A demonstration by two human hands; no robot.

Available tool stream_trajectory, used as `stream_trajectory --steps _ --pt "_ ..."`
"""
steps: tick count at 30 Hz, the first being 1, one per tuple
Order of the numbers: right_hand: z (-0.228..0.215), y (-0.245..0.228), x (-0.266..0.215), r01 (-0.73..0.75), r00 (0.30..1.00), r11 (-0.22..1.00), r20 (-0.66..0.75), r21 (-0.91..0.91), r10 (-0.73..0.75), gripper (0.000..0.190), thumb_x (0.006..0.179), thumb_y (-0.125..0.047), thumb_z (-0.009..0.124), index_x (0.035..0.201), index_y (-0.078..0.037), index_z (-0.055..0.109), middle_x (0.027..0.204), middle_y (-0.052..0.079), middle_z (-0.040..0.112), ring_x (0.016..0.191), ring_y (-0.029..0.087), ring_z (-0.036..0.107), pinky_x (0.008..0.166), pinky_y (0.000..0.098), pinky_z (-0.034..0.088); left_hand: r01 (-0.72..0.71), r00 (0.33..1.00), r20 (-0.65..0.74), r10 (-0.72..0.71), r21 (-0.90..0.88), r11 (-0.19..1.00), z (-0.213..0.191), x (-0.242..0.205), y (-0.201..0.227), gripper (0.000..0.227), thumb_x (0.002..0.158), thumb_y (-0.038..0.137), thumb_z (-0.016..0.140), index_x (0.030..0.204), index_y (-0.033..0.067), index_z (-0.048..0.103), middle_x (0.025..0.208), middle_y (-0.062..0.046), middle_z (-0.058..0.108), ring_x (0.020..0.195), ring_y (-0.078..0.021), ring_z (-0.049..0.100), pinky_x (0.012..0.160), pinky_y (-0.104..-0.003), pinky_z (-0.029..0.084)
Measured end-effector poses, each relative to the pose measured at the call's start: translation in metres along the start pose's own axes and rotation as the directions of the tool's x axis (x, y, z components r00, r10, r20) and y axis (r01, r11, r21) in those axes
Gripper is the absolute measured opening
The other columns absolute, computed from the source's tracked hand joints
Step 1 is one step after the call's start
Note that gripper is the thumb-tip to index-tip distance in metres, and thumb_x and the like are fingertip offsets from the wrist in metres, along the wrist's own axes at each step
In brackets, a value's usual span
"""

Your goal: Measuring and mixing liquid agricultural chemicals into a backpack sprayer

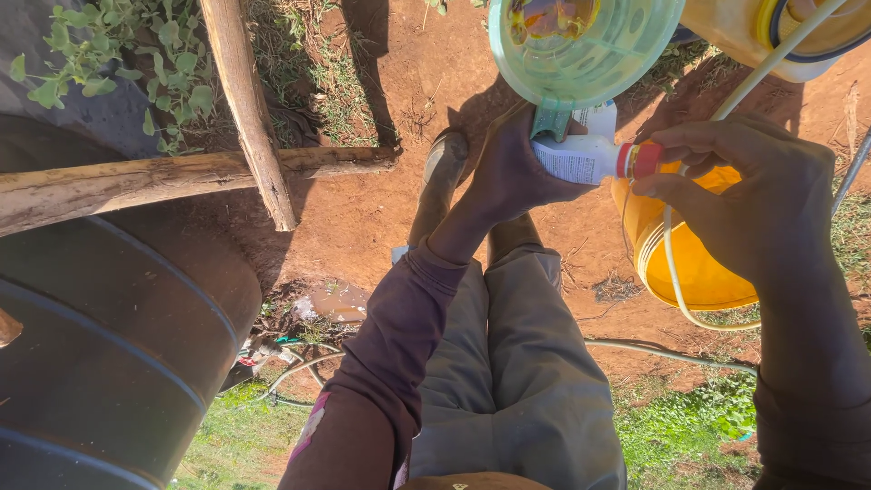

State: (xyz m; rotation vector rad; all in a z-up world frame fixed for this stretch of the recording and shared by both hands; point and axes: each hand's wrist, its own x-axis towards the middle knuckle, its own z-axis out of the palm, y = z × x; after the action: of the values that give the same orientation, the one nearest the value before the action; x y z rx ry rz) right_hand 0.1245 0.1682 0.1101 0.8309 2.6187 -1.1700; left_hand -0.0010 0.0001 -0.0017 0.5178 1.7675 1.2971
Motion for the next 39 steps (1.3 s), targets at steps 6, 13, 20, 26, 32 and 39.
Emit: stream_trajectory --steps 6,13,20,26,32,39 --pt "-0.01 0.005 -0.005 0.03 0.997 0.998 0.076 0.063 -0.034 0.043 0.081 0.007 0.086 0.121 0.006 0.069 0.109 0.019 0.067 0.085 0.023 0.061 0.082 0.0322 0.05 -0.036 0.999 0.022 0.036 -0.001 0.999 0.0 -0.001 -0.003 0.054 0.051 0.028 0.092 0.095 0.0108 0.064 0.094 0.001 0.073 0.081 -0.0132 0.07 0.073 -0.029 0.056" --pt "-0.002 0.005 -0.003 0.12 0.992 0.992 0.038 -0.037 -0.119 0.027 0.089 0.005 0.078 0.115 -0.002 0.075 0.094 0.012 0.069 0.086 0.024 0.062 0.084 0.0356 0.049 -0.058 0.998 -0.003 0.058 0.003 0.998 0.001 0.0 -0.002 0.054 0.05 0.027 0.093 0.092 0.0111 0.064 0.091 0.002 0.072 0.078 -0.0125 0.07 0.071 -0.029 0.058" --pt "0.003 -0.001 -0.004 0.023 0.999 0.999 0.025 -0.047 -0.022 0.019 0.093 -0.004 0.079 0.111 -0.004 0.075 0.093 0.01 0.068 0.085 0.02 0.064 0.082 0.0323 0.048 0.012 1.0 0.024 -0.011 -0.013 1.0 0.0 -0.001 -0.003 0.056 0.051 0.027 0.092 0.097 0.0112 0.063 0.094 0.002 0.073 0.08 -0.012 0.071 0.072 -0.029 0.058" --pt "0.006 -0.007 -0.002 -0.086 0.995 0.989 0.04 -0.124 0.092 0.012 0.102 -0.017 0.074 0.1 -0.006 0.076 0.089 0.008 0.071 0.076 0.021 0.065 0.076 0.0359 0.048 -0.028 1.0 0.005 0.028 -0.023 0.999 -0.001 0.001 -0.003 0.055 0.049 0.026 0.093 0.092 0.0104 0.064 0.091 0.0 0.073 0.077 -0.0126 0.07 0.071 -0.028 0.058" --pt "-0.006 -0.017 -0.002 0.154 0.987 0.987 0.045 -0.049 -0.151 0.026 0.091 0.005 0.082 0.114 -0.002 0.072 0.117 0.014 0.072 0.084 0.025 0.06 0.082 0.0368 0.054 -0.007 1.0 0.007 0.007 -0.013 1.0 -0.005 -0.001 -0.003 0.049 0.051 0.027 0.091 0.091 0.0143 0.065 0.088 0.005 0.07 0.076 -0.01 0.065 0.071 -0.028 0.052" --pt "0.013 0.002 -0.009 0.179 0.983 0.965 -0.01 -0.194 -0.184 0.017 0.101 -0.009 0.078 0.099 0.003 0.067 0.09 0.011 0.071 0.079 0.028 0.065 0.077 0.0394 0.051 -0.032 0.999 0.007 0.032 -0.022 0.999 -0.002 -0.003 0.002 0.05 0.051 0.027 0.092 0.091 0.0136 0.065 0.089 0.004 0.071 0.075 -0.0102 0.067 0.07 -0.028 0.055"
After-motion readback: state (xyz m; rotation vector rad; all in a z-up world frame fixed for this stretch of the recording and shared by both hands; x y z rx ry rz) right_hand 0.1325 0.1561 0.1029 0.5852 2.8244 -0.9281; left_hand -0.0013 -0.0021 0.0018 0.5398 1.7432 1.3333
